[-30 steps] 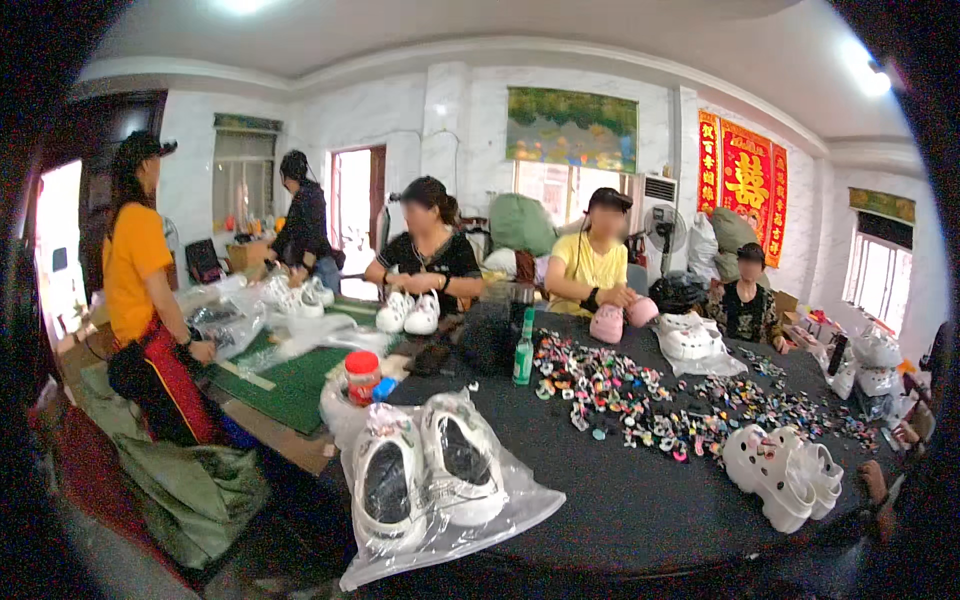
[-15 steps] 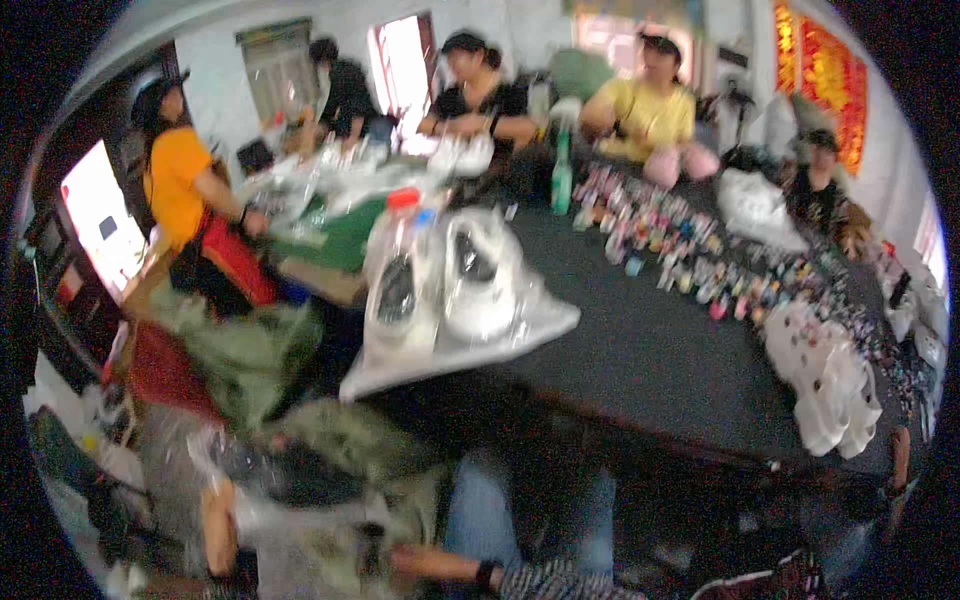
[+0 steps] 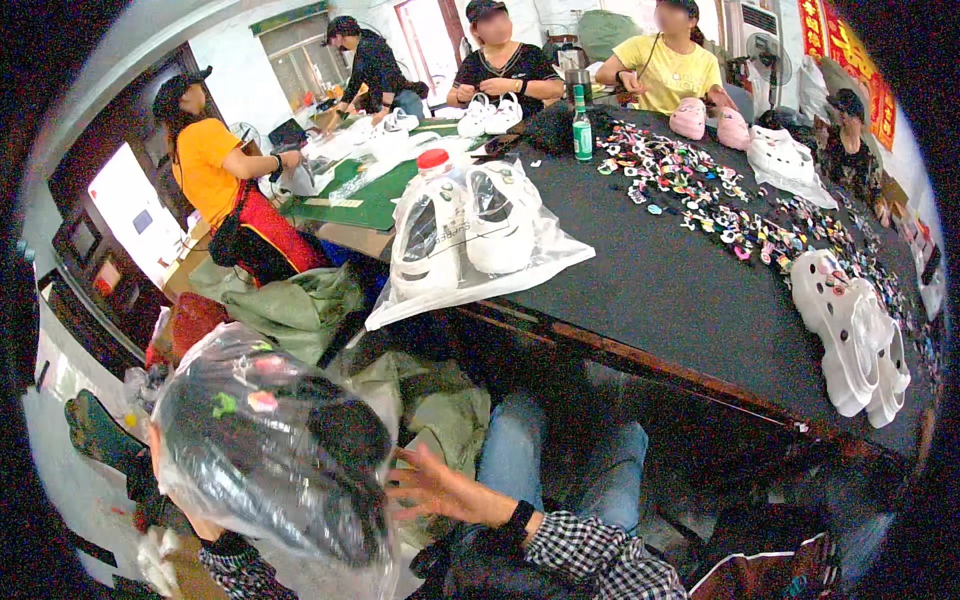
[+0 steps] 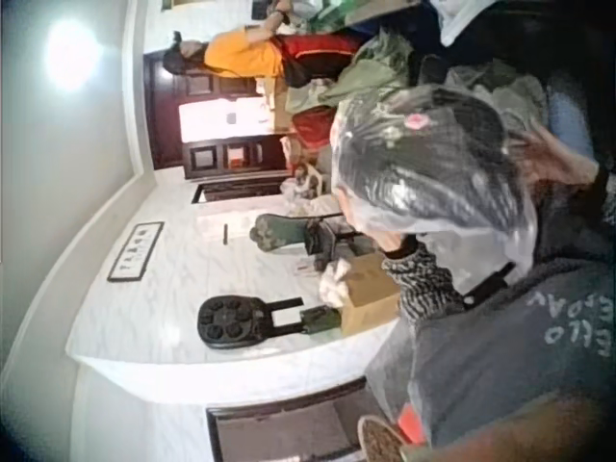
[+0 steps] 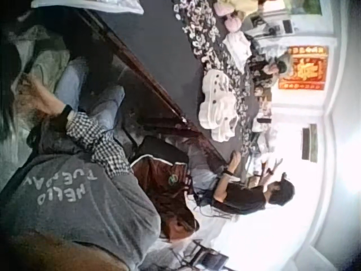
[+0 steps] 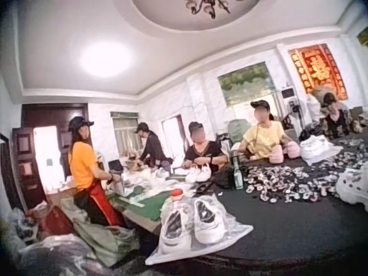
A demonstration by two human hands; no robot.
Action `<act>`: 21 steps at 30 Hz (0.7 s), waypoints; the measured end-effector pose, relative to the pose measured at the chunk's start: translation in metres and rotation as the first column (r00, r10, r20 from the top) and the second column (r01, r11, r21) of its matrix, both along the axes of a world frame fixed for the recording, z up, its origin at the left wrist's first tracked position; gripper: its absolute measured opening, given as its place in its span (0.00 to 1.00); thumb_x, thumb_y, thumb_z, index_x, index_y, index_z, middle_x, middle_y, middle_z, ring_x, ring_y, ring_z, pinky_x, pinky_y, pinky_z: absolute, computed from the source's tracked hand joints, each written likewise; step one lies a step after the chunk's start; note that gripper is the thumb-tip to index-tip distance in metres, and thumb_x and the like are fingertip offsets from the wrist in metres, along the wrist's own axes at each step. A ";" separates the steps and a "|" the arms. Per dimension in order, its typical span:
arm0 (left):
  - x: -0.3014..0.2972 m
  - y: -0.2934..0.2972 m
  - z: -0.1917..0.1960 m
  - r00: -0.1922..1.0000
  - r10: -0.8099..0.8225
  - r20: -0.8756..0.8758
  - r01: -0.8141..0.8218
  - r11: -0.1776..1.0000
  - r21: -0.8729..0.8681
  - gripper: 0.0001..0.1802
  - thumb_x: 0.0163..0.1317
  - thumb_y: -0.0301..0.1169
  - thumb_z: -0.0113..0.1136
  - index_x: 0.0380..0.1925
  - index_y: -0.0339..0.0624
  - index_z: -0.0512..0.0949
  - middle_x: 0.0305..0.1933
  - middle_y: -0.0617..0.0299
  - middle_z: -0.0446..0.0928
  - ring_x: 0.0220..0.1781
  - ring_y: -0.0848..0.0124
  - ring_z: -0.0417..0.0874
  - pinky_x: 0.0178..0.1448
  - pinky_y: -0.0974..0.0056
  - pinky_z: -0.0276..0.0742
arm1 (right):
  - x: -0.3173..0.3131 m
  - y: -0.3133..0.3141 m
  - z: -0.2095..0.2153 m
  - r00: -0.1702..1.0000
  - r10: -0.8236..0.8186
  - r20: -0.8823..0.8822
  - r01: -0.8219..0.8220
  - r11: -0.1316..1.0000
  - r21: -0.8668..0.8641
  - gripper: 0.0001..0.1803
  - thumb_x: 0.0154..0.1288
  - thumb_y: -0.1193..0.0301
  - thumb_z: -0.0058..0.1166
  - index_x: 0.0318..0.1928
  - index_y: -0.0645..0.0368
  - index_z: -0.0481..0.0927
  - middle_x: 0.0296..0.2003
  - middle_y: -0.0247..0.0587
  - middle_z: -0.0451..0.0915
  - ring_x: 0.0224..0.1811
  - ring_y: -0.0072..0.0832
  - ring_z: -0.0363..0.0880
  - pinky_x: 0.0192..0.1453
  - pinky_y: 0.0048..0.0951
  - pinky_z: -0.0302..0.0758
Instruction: The recorder attaches small decorative charms to several pairs of white and black clogs.
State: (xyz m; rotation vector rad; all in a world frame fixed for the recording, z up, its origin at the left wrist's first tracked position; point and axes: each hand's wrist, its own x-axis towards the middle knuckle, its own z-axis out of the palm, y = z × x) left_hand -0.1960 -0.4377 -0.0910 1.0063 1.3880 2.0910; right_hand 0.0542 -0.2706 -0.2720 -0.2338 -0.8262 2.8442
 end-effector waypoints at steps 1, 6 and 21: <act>0.000 0.001 -0.001 0.996 0.037 -0.082 -0.036 0.999 0.006 0.29 0.68 0.44 0.49 0.61 0.33 0.66 0.63 0.52 0.67 0.62 0.61 0.69 0.66 0.58 0.64 | 0.000 0.002 0.002 0.974 0.084 -0.210 -0.076 0.996 0.045 0.39 0.70 0.40 0.33 0.70 0.56 0.53 0.65 0.41 0.64 0.63 0.30 0.67 0.64 0.35 0.68; -0.009 0.009 -0.019 0.867 0.208 -0.452 -0.177 0.978 0.111 0.29 0.68 0.44 0.47 0.62 0.33 0.65 0.60 0.53 0.70 0.57 0.62 0.73 0.59 0.61 0.69 | 0.006 -0.003 0.045 0.991 -0.027 -0.129 0.033 0.998 0.050 0.37 0.71 0.54 0.48 0.71 0.55 0.48 0.69 0.38 0.55 0.68 0.31 0.59 0.67 0.36 0.65; 0.107 0.224 -0.002 0.852 -0.175 -0.494 0.216 0.976 0.025 0.30 0.66 0.33 0.52 0.66 0.37 0.59 0.69 0.50 0.59 0.69 0.57 0.60 0.69 0.57 0.58 | 0.200 0.147 0.167 0.504 -0.781 -0.368 0.816 0.292 0.498 0.33 0.70 0.63 0.48 0.69 0.57 0.50 0.61 0.50 0.65 0.58 0.38 0.69 0.62 0.39 0.69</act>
